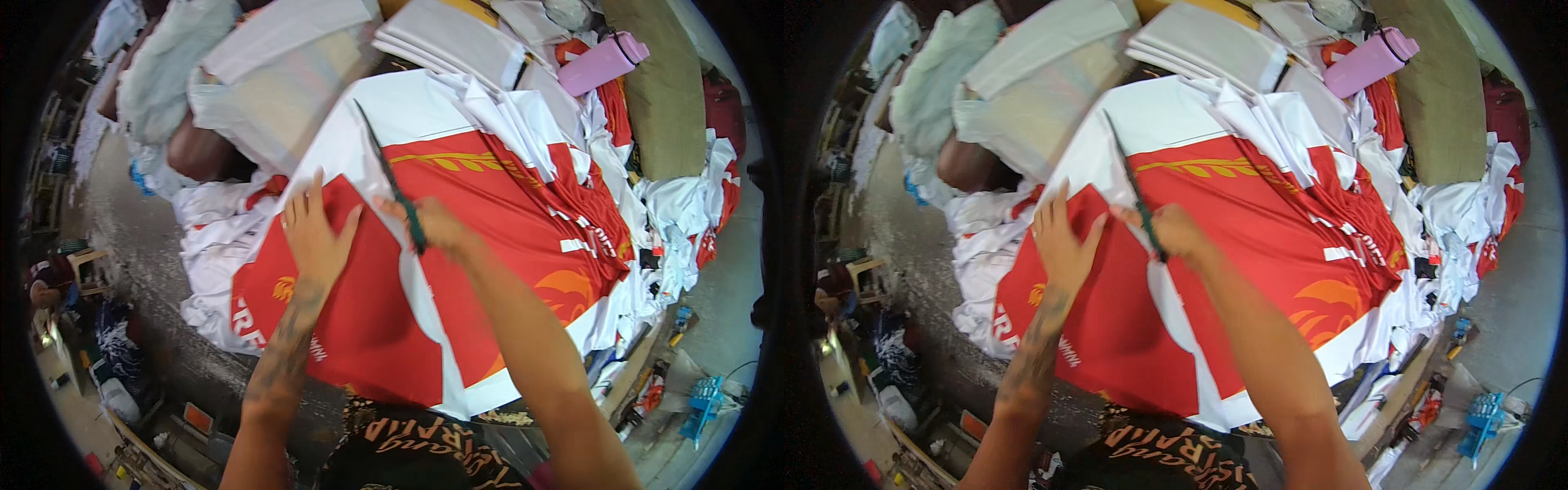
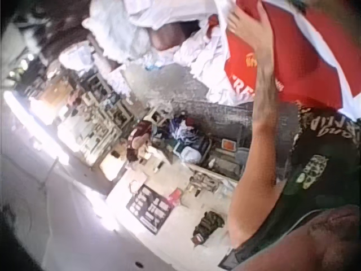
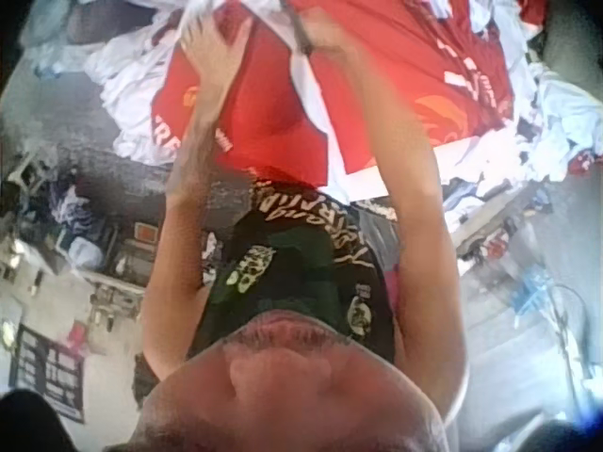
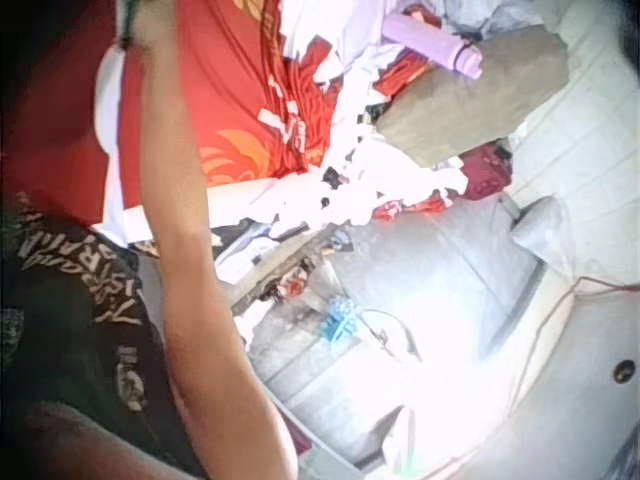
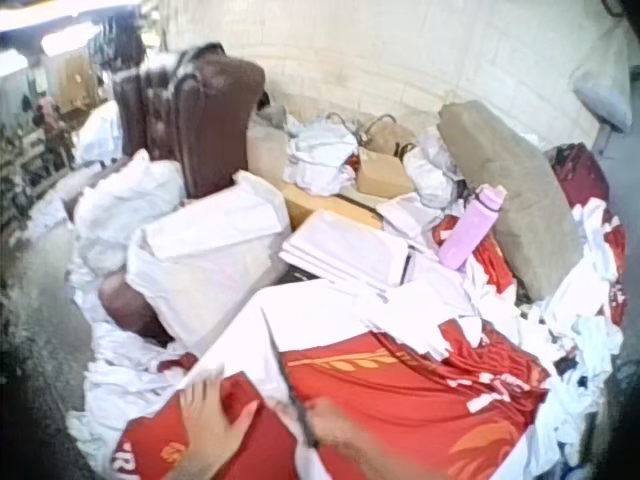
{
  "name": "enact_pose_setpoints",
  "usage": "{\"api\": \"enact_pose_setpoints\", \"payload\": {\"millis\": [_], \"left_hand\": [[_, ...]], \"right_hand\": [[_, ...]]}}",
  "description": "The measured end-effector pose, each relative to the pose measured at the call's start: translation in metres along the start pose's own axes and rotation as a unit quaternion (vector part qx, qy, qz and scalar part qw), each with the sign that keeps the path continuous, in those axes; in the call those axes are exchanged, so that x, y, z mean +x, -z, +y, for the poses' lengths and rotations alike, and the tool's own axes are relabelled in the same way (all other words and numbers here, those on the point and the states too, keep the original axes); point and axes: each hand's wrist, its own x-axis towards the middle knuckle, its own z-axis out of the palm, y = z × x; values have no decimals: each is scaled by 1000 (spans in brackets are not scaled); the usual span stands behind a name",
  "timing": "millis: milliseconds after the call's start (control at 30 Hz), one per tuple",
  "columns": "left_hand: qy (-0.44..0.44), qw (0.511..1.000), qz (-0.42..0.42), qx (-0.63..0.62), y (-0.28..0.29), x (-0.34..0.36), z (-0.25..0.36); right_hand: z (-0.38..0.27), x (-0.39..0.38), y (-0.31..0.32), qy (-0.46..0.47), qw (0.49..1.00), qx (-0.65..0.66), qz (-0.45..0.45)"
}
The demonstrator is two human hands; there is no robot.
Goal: The person repeatedly picks up red and white soccer jerseys, lays them flat on a table, and uses scissors to cut along the side seams. After cutting, the person folds the jersey and sets it aside. The person also writes on a clipboard between cuts.
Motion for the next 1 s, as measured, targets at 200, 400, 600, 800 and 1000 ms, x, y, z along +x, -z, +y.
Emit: {"api": "enact_pose_setpoints", "payload": {"millis": [200,400,600,800,1000], "left_hand": [[-174,958,-192,121,-13,-164,-24],[-9,946,-288,-146,12,-228,11],[-163,950,-205,168,-88,-75,106],[-420,735,-527,72,-111,-342,124],[-146,965,-218,-2,54,-290,-64]], "right_hand": [[-26,-26,0,123,990,-72,18],[160,-218,23,153,973,-16,174],[405,-406,55,-91,802,-153,571],[531,-472,60,-200,774,-120,589],[531,-466,70,-40,778,-59,624]]}}
